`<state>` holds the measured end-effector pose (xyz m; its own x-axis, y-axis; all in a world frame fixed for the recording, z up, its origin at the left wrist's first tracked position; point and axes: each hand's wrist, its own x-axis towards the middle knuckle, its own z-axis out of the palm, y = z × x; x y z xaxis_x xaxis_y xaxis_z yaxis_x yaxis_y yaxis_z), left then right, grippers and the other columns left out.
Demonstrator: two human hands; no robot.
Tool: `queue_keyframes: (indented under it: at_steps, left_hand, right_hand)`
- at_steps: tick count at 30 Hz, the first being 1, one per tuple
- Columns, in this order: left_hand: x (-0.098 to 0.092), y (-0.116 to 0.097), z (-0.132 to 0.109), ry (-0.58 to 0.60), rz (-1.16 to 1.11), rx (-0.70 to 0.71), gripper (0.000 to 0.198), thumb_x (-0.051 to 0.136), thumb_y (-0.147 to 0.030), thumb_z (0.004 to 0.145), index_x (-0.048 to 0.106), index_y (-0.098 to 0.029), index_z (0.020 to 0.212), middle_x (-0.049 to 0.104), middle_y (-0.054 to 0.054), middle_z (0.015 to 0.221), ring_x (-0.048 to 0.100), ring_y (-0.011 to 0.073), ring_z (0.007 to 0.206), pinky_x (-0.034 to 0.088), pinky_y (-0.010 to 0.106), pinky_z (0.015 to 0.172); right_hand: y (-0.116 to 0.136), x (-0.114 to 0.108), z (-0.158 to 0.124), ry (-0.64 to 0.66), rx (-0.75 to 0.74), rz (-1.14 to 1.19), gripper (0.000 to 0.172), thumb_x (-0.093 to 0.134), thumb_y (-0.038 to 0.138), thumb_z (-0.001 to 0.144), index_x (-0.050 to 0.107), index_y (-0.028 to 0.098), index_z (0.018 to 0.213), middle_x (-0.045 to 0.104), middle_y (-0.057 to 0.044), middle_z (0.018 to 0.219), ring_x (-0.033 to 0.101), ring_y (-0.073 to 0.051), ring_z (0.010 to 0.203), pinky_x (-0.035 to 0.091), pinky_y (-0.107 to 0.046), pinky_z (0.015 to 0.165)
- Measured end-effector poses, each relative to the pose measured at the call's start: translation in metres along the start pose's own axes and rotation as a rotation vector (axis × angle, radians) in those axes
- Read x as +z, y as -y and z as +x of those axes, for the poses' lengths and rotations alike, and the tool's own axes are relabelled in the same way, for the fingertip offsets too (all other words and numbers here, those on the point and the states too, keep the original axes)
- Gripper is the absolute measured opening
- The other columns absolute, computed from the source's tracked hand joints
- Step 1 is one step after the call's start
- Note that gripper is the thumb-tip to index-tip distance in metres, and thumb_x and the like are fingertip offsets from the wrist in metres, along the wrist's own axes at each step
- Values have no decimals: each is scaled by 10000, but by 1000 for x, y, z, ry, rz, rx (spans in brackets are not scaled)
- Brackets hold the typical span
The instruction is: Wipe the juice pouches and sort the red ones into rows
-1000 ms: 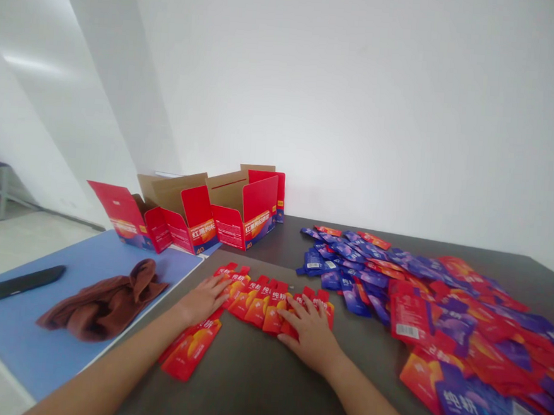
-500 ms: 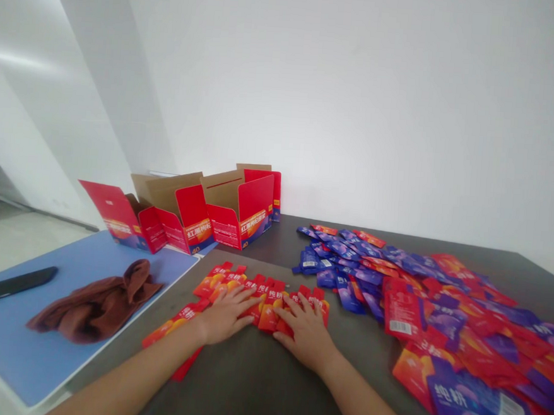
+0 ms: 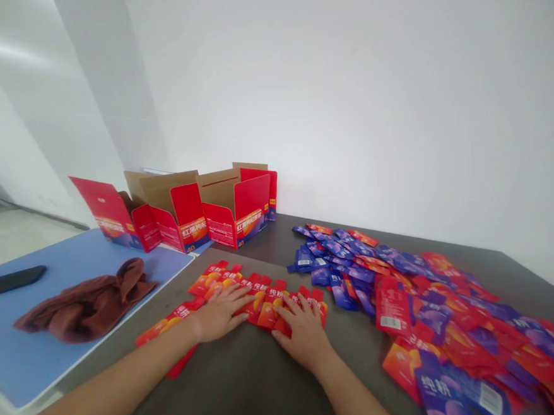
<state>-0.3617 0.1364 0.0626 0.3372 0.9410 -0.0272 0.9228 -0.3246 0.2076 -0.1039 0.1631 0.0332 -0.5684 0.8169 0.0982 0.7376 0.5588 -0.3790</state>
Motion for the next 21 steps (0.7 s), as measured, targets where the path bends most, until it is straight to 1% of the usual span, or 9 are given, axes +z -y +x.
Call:
queue_keyframes:
  at_steps: [3, 5, 7, 10, 13, 15, 18, 20, 21]
  left_hand:
    - [-4, -11, -1, -21, 9, -3, 499, 403, -493, 964, 419, -335, 1437, 356, 62, 1557, 221, 341, 1455, 198, 629, 1144]
    - [-6, -25, -1, -35, 11, 25, 508, 434, -470, 956, 389, -353, 1448, 319, 38, 1575, 206, 327, 1462, 155, 632, 1155]
    - [-5, -40, -1, -30, -1, 101, 532, 488, -429, 939, 373, -360, 1454, 355, 23, 1559, 264, 294, 1447, 147, 602, 1172]
    - [2, -54, 3, -15, -17, 203, 453, 478, -294, 940, 482, -319, 1392, 506, 42, 1460, 425, 263, 1365, 254, 542, 1161]
    - [8, -55, 7, -26, -18, 222, 409, 410, -198, 947, 579, -278, 1311, 579, 58, 1388, 496, 241, 1306, 364, 469, 1115]
    - [10, -53, 9, -38, -15, 229, 407, 413, -187, 943, 587, -266, 1302, 583, 64, 1382, 497, 245, 1304, 381, 459, 1105]
    - [9, -50, 8, -48, -11, 235, 397, 426, -185, 943, 592, -258, 1296, 596, 69, 1367, 508, 253, 1292, 396, 469, 1095]
    - [10, -49, 7, -51, -11, 234, 395, 426, -182, 945, 592, -255, 1296, 597, 67, 1366, 514, 251, 1288, 405, 464, 1091]
    - [10, -49, 7, -52, -11, 233, 391, 424, -183, 947, 595, -254, 1292, 595, 65, 1369, 516, 252, 1287, 408, 464, 1090]
  right_hand:
    - [-1, 0, 0, 4, 5, 8, 542, 559, 570, 830, 540, 382, 1338, 382, 35, 1538, 234, -356, 1427, 51, -582, 1148]
    - [-1, 1, 0, 3, 16, 14, 644, 594, 586, 797, 493, 352, 1388, 353, 3, 1555, 225, -352, 1435, 46, -574, 1154]
    - [-2, 1, 0, 2, 21, 22, 770, 623, 589, 767, 417, 294, 1448, 321, -35, 1569, 226, -332, 1440, 49, -550, 1166]
    - [-6, -1, 2, 27, -6, 36, 847, 642, 569, 749, 368, 231, 1476, 333, -54, 1561, 258, -286, 1438, 65, -499, 1185]
    - [-9, -4, 6, 57, -38, 42, 862, 655, 556, 740, 369, 207, 1474, 366, -66, 1544, 272, -264, 1437, 99, -473, 1189]
    - [-10, -7, 8, 68, -50, 40, 878, 665, 552, 734, 358, 203, 1479, 369, -68, 1542, 260, -251, 1443, 101, -461, 1192]
    - [-8, -12, 6, 78, -43, 27, 922, 687, 574, 710, 338, 226, 1488, 328, -42, 1563, 205, -246, 1463, 36, -469, 1199]
    - [-6, -16, -1, 73, 4, 12, 937, 675, 598, 715, 320, 223, 1498, 268, -48, 1586, 161, -274, 1473, 12, -500, 1193]
    - [-5, -17, -6, 68, 42, 3, 921, 648, 606, 739, 320, 205, 1500, 240, -67, 1594, 147, -293, 1475, 25, -517, 1189]
